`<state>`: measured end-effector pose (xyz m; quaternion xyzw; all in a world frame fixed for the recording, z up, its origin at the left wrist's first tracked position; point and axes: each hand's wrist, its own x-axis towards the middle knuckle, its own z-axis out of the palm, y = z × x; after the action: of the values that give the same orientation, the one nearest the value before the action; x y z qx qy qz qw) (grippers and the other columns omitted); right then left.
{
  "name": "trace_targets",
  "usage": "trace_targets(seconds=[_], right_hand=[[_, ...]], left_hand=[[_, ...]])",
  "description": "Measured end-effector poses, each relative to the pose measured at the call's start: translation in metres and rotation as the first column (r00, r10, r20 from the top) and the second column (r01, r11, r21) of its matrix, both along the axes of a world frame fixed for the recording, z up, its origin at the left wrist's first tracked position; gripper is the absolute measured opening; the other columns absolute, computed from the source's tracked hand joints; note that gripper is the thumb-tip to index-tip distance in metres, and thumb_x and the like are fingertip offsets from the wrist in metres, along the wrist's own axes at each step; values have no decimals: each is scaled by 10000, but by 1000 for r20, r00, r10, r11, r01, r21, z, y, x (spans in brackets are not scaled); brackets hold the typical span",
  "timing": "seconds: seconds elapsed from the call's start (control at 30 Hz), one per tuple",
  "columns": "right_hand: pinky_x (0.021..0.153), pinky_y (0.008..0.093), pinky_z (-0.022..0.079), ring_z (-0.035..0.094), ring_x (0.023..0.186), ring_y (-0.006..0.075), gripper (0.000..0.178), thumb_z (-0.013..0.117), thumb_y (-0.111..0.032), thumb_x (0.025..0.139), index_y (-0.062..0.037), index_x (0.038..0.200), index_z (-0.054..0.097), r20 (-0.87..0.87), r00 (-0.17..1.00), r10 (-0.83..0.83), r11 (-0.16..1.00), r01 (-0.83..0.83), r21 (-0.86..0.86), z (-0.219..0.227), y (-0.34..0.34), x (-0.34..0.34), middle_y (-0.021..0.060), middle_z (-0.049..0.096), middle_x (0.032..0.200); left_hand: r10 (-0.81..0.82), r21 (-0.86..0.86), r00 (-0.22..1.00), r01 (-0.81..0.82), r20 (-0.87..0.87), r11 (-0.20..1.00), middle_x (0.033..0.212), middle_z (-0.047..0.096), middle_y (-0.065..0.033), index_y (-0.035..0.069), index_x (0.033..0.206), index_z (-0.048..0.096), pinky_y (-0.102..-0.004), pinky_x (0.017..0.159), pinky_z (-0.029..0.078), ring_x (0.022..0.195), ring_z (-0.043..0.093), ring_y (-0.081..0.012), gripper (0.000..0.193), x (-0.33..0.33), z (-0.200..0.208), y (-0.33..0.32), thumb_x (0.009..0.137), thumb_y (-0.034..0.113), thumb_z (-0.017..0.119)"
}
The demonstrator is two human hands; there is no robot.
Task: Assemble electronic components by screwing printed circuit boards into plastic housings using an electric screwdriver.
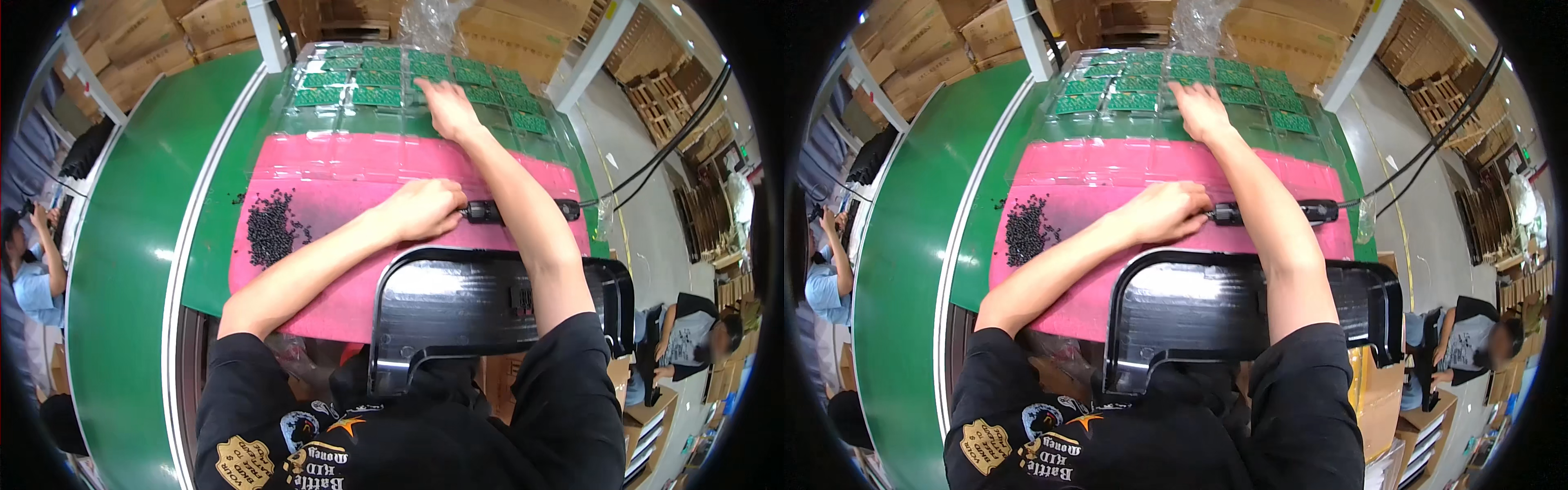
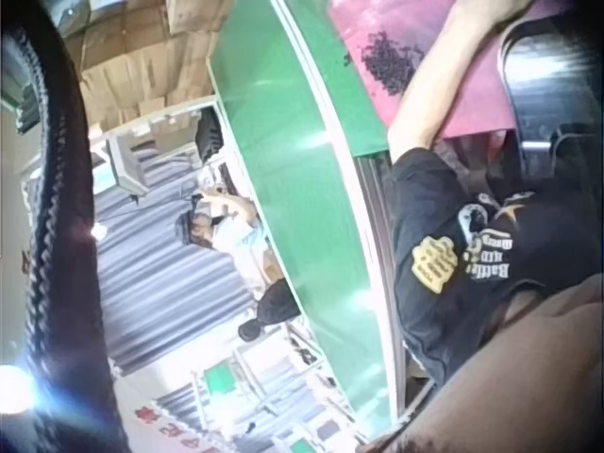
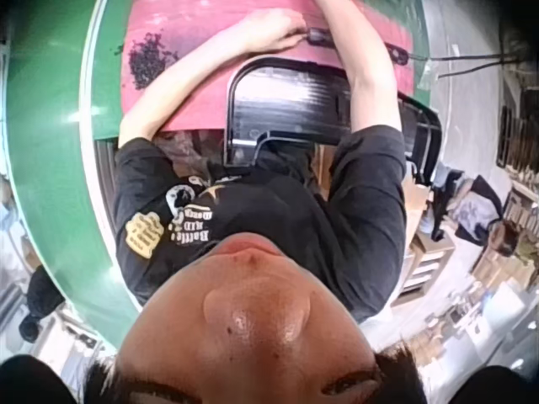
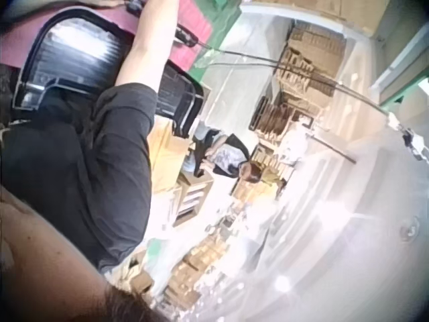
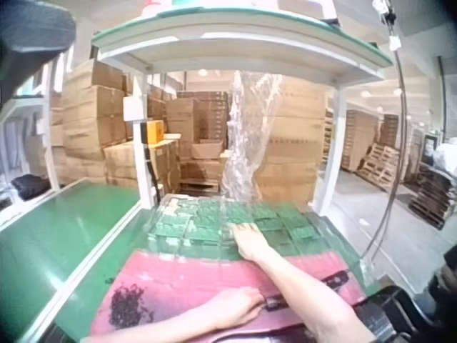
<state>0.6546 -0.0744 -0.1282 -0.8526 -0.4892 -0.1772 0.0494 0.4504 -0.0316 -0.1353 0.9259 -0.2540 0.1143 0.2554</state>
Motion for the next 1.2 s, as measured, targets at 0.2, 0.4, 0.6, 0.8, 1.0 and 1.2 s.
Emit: trace_targets(seconds=[0.2,0.4,0.6,0.8,1.0,1.2], right_hand=[[823,426,504,626,899,389,303,665,-115,828,-70,1126,630,-30,994,102,751,-57,658,57,-58,-47,212,650,1016],[721,238,498,607,793,61,231,683,-157,909,15,1061,658,-609,682,404,754,129,645,96,-154,-146,25,682,864],[644,180,419,533,740,9,177,736,-105,859,-9,1004,700,-683,554,477,726,190,661,88,-208,-194,-30,641,837],[750,225,482,589,869,75,303,693,-97,899,-3,1182,638,-721,127,681,595,477,647,91,-206,-221,23,661,964],[814,268,504,602,1002,142,570,774,-17,805,33,1324,544,-414,777,475,626,33,779,75,-221,-213,122,650,1123],[868,302,504,647,898,162,661,824,8,713,49,1310,544,-367,902,228,890,-41,454,64,-260,-214,135,695,1057]], left_hand=[[38,-362,947,-159,-319,918,849,685,-172,-28,1003,668,-420,766,531,826,679,-313,303,-18,43,-3,882,250,650],[-75,104,956,108,-283,989,983,640,-210,-43,1036,612,-454,800,499,943,610,-401,317,-48,45,-11,766,85,716],[265,515,919,-82,-291,853,1010,652,-202,-3,1047,626,-473,834,496,983,600,-409,358,-73,76,-3,702,25,719],[5,-420,957,-132,-289,898,1163,653,-107,-29,1373,454,-300,853,494,1036,619,-178,502,-96,98,-39,914,56,640],[-282,-539,778,-84,-561,838,1011,673,-82,-19,1349,483,-251,709,503,788,613,-115,372,-86,104,-48,981,36,484],[-294,-490,728,-65,-619,869,913,670,-61,-25,1347,478,-246,650,499,726,595,-105,382,-71,86,-48,973,44,508]])
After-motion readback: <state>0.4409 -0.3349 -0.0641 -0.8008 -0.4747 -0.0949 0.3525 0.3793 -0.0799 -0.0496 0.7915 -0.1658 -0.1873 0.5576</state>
